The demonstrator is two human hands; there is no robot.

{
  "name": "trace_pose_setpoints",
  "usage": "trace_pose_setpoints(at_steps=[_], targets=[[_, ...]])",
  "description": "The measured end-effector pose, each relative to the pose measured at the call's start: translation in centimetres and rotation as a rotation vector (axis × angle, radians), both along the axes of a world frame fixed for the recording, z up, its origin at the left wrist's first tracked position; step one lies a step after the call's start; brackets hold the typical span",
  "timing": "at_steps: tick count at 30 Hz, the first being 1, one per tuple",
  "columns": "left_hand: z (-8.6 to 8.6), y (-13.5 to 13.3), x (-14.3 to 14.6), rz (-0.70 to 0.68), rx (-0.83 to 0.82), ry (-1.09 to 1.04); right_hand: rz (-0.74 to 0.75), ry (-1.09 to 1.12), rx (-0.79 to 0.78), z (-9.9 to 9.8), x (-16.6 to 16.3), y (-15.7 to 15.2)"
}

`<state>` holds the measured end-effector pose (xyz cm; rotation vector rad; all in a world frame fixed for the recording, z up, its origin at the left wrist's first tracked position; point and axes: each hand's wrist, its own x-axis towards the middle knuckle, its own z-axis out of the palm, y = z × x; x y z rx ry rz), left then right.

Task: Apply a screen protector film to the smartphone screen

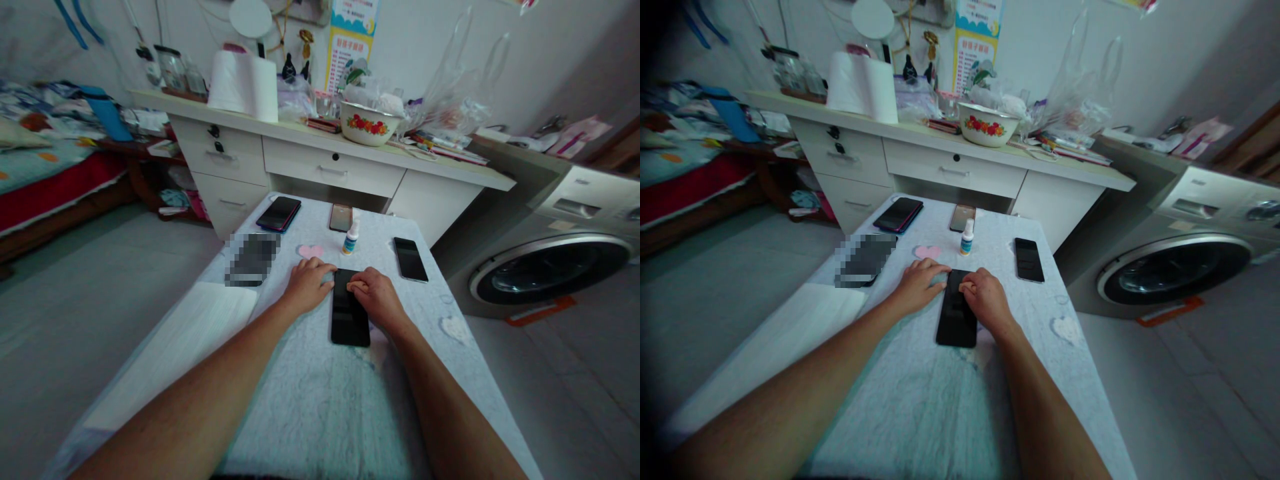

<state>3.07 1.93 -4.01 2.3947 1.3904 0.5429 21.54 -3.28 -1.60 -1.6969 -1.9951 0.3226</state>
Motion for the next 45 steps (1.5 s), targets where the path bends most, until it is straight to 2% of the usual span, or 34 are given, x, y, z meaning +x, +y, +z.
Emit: trace_pose_setpoints(at_steps=[10, 45], targets=[[0.20, -0.12, 0.05, 0.005, 0.004, 0.003, -0.051, -0.010, 0.027, -0.11, 0.05, 0.46], [0.29, -0.15, 0.03, 0.004, -0.011, 0.002, -0.017, 0.004, -0.018, 0.27, -0.10, -0.24]])
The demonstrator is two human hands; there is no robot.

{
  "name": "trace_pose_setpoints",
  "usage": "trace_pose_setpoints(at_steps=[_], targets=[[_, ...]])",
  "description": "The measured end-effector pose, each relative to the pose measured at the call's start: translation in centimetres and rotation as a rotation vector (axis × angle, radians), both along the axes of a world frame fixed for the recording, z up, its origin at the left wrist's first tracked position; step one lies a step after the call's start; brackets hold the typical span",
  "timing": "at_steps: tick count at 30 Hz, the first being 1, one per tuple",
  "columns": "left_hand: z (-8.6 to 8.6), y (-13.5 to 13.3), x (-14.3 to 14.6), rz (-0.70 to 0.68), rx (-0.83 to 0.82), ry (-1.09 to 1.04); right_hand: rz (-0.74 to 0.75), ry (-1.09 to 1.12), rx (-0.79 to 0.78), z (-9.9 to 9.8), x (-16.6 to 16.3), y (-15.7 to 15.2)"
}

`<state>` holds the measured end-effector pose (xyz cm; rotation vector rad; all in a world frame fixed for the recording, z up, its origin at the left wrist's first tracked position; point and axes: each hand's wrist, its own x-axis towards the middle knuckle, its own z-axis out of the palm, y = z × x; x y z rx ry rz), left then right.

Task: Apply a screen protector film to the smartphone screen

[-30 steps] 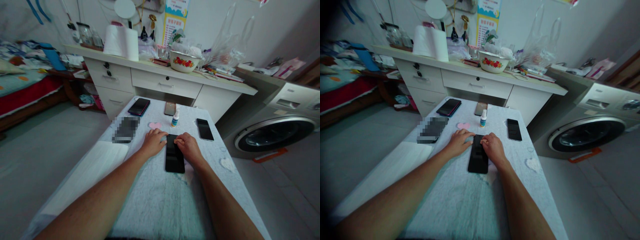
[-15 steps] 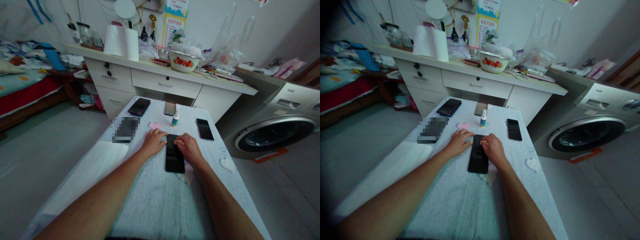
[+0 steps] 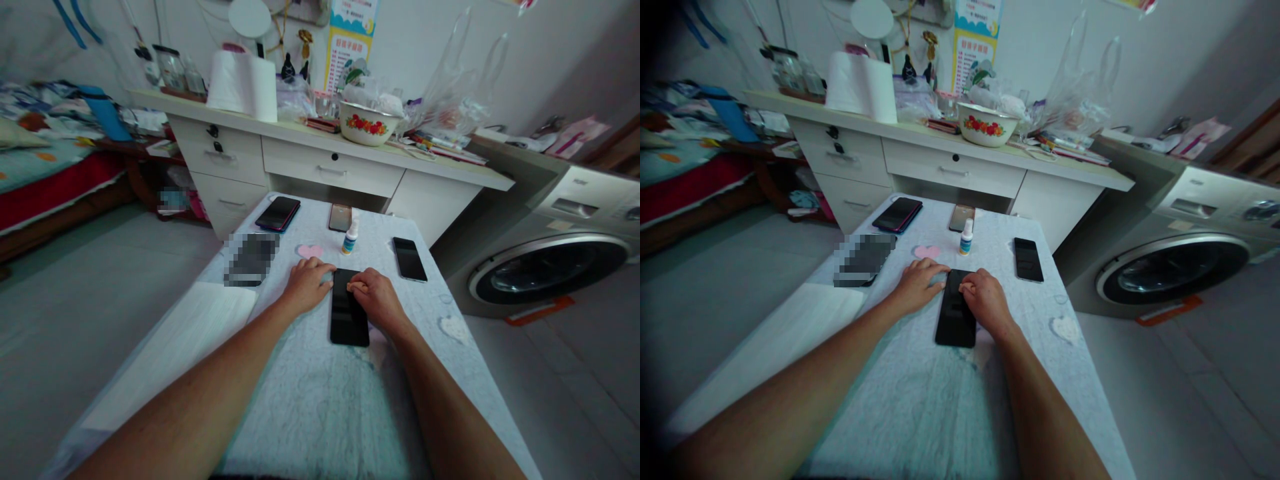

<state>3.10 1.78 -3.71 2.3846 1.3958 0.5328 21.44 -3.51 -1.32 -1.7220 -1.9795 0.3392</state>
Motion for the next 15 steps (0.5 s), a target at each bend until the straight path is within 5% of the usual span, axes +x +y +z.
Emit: trace_pose_setpoints(at_steps=[15], targets=[[-0.08, 0.01, -0.04, -0.005, 0.009, -0.008, 0.073, 0.054, -0.059, 0.59, 0.01, -0.54]])
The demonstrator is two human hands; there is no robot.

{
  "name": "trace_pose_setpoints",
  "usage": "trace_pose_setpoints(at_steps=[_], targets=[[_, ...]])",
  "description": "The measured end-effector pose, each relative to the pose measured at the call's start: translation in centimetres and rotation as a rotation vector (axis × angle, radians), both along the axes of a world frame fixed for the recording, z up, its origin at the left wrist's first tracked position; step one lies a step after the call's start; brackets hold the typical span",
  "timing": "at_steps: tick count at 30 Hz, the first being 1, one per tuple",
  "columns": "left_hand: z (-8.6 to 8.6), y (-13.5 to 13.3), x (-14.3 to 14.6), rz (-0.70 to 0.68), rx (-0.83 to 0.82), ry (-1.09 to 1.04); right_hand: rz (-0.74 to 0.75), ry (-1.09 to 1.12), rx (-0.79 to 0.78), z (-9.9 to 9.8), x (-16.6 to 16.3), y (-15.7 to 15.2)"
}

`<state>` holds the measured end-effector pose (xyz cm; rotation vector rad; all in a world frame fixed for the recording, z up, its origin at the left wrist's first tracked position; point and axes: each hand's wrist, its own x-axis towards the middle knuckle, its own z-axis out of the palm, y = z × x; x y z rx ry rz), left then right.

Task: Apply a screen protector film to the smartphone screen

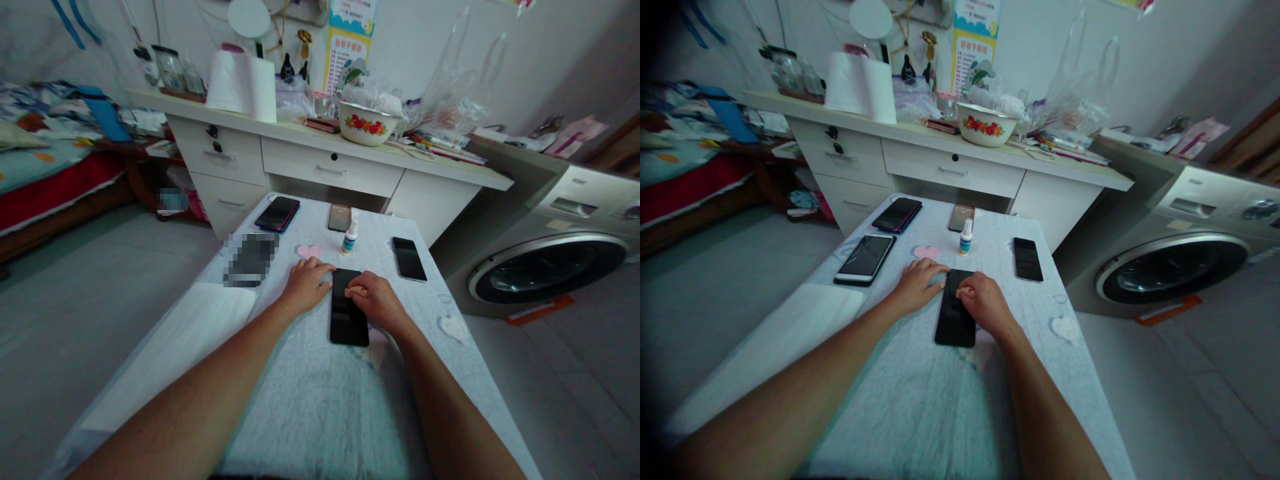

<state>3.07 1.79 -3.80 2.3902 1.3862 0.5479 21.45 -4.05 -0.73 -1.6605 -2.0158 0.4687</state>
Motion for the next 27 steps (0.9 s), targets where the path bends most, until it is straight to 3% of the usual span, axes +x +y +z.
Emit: trace_pose_setpoints(at_steps=[27], targets=[[-0.11, 0.02, 0.03, 0.008, -0.010, 0.016, 0.000, -0.001, 0.000, -0.24, 0.43, 0.00]])
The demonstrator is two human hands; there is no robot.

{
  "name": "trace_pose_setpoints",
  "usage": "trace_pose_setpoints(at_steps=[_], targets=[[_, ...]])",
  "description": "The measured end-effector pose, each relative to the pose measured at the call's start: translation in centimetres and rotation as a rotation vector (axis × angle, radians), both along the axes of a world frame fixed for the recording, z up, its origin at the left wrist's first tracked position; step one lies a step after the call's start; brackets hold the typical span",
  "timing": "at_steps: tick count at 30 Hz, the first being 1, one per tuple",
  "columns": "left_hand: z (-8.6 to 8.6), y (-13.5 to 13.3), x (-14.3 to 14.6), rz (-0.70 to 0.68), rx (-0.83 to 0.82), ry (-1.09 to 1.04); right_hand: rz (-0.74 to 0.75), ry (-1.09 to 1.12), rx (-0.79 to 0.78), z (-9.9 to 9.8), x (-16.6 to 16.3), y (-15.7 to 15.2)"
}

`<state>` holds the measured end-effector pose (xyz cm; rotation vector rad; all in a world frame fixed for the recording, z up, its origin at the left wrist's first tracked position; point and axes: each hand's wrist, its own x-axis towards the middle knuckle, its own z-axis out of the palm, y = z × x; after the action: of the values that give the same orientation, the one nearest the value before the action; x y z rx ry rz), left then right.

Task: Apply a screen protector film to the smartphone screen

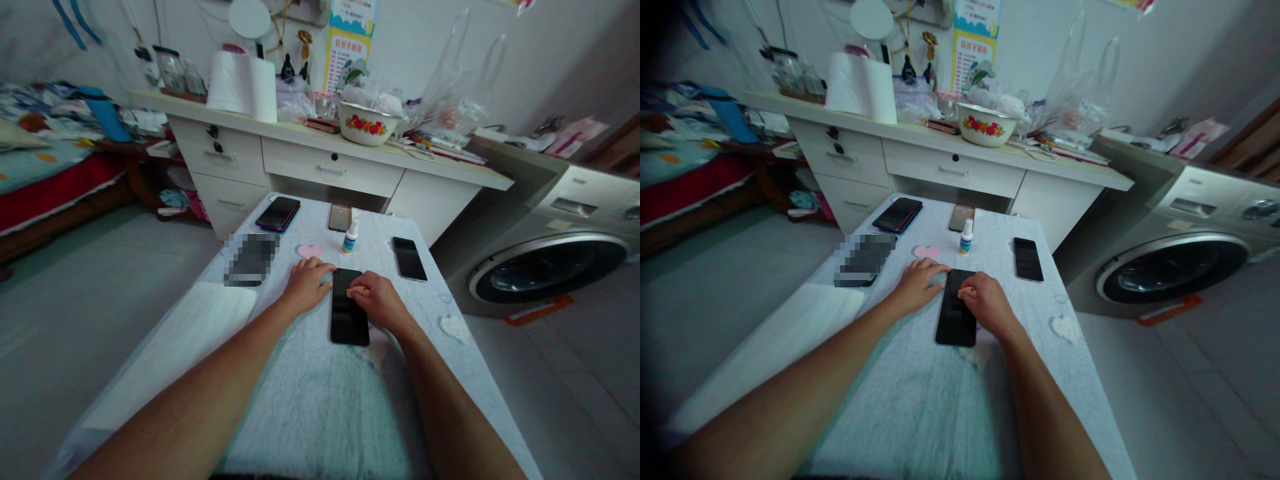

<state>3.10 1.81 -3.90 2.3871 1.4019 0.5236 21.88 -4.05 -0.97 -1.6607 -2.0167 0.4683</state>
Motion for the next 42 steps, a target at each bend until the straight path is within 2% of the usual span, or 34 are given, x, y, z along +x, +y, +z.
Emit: trace_pose_setpoints(at_steps=[22, 42], targets=[[-0.05, 0.07, 0.02, 0.001, 0.003, -0.003, -0.015, -0.013, 0.002, 0.29, -0.32, -0.10], [0.21, -0.10, -0.02, -0.003, 0.010, -0.002, 0.094, 0.036, -0.112, 0.95, 0.37, -0.45]])
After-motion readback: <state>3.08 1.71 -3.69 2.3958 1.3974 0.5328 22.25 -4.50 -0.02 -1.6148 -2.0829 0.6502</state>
